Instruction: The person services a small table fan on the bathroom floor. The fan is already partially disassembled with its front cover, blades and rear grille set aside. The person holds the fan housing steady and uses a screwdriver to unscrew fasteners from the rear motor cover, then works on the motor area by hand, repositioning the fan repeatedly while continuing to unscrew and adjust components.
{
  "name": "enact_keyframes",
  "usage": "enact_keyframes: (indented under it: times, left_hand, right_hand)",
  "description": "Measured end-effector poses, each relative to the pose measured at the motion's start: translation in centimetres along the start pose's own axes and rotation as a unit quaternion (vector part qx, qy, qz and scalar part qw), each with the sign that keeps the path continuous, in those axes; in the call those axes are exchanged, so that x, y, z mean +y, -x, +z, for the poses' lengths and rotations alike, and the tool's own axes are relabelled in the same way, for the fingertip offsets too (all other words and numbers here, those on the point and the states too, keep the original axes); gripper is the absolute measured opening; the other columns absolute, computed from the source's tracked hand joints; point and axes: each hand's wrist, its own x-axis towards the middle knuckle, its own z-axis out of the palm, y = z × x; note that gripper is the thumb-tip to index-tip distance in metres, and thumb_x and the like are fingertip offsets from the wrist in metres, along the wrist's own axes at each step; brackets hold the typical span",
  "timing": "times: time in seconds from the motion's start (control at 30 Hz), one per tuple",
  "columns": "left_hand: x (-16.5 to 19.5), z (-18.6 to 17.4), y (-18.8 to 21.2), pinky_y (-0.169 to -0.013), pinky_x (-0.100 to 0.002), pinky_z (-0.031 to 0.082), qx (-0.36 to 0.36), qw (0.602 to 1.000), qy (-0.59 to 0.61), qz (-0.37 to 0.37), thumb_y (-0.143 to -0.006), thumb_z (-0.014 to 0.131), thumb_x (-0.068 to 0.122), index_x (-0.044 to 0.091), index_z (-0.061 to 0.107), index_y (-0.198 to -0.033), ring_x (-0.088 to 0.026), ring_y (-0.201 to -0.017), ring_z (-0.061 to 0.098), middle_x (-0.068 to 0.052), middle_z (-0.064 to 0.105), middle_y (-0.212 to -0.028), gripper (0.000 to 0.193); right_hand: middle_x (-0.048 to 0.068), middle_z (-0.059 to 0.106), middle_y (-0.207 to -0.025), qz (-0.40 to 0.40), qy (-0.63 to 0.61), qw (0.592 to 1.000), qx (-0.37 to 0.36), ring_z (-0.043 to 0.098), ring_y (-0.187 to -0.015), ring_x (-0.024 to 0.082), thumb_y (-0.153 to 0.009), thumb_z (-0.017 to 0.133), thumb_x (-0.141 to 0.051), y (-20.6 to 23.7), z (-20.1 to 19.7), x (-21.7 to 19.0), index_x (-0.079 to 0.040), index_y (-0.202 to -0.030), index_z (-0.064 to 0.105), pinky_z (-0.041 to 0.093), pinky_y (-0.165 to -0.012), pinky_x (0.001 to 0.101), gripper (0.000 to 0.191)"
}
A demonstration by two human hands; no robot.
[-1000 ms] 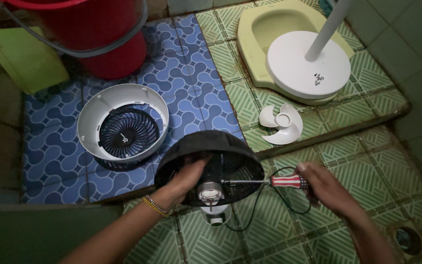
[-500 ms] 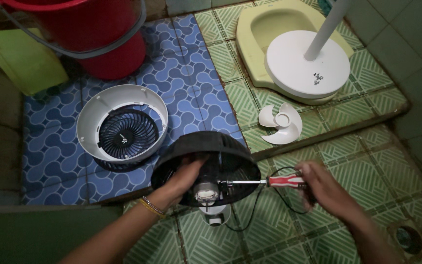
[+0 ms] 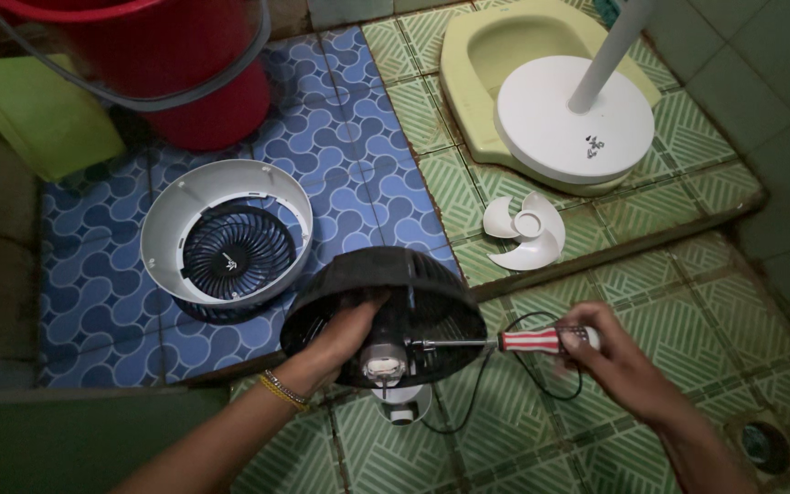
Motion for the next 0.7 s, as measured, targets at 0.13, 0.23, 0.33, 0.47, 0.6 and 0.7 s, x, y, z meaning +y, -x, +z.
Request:
enact_keyframes:
  times: [0.13,0.23,0.33,0.47,0.6,0.7]
  left_hand:
    - [-0.1,0.0,-0.1,-0.115,-0.034,0.034,0.014,1.0,-0.015,0.004,-0.096,0.051,0.051,0.012,0.036,-0.156,-0.018,-0.141,0.043,-0.005,0.042,-0.159,0.073]
    - [-0.5,-0.2,-0.3,-0.113,-0.035,0.037,0.004,1.0,0.007,-0.021,-0.095,0.052,0.049,0.011,0.038,-0.154,-0.02,-0.138,0.048,-0.006,0.046,-0.156,0.073]
    - [-1.1,-0.1,-0.6,-0.112,-0.036,0.038,0.02,1.0,0.005,-0.021,-0.094,0.053,0.046,0.008,0.043,-0.151,-0.022,-0.136,0.051,-0.009,0.051,-0.153,0.069]
    - [-1.4,-0.1,-1.0,-0.111,-0.036,0.04,0.017,1.0,0.014,0.005,-0.094,0.055,0.043,0.008,0.044,-0.149,-0.022,-0.135,0.052,-0.009,0.053,-0.151,0.067]
    - [-0.9,0.0,-0.8,-0.111,-0.035,0.038,0.037,0.999,-0.017,0.013,-0.094,0.056,0.046,0.009,0.044,-0.149,-0.021,-0.134,0.051,-0.008,0.052,-0.15,0.068]
    - [-0.3,0.4,-0.6,-0.109,-0.036,0.042,0.038,0.998,-0.032,-0.04,-0.093,0.056,0.049,0.009,0.048,-0.148,-0.023,-0.131,0.055,-0.01,0.057,-0.146,0.068]
  right_hand:
    - [0.008,0.056,-0.072,0.149,0.146,0.977,0.035,0.053,-0.056,0.023,-0.108,0.045,-0.039,-0.6,0.6,-0.1,-0.008,-0.111,0.064,0.044,-0.051,0.0368,0.036]
    - [0.012,0.055,-0.069,0.086,0.08,0.992,0.041,0.055,-0.053,0.021,-0.106,0.053,-0.035,-0.6,0.7,0.1,-0.006,-0.108,0.061,0.046,-0.048,0.0351,0.03]
    - [0.007,0.06,-0.086,0.006,0.043,0.999,0.025,0.063,-0.063,0.016,-0.099,0.055,-0.024,-0.1,0.1,0.5,-0.006,-0.108,0.055,0.054,-0.055,0.0325,0.02]
    - [0.008,0.059,-0.098,-0.123,0.033,0.992,-0.007,0.064,-0.084,0.013,-0.097,0.062,-0.018,0.5,-0.5,1.3,-0.006,-0.113,0.05,0.054,-0.072,0.0292,0.023]
    - [0.008,0.061,-0.098,-0.029,0.001,1.0,-0.009,0.063,-0.079,0.013,-0.094,0.061,-0.018,-0.1,-0.7,2.1,-0.008,-0.117,0.051,0.053,-0.068,0.03,0.027]
    - [0.016,0.065,-0.086,0.108,0.061,0.992,0.008,0.063,-0.061,0.022,-0.106,0.044,-0.03,-1.1,-0.9,2.4,-0.012,-0.127,0.058,0.052,-0.056,0.0366,0.031]
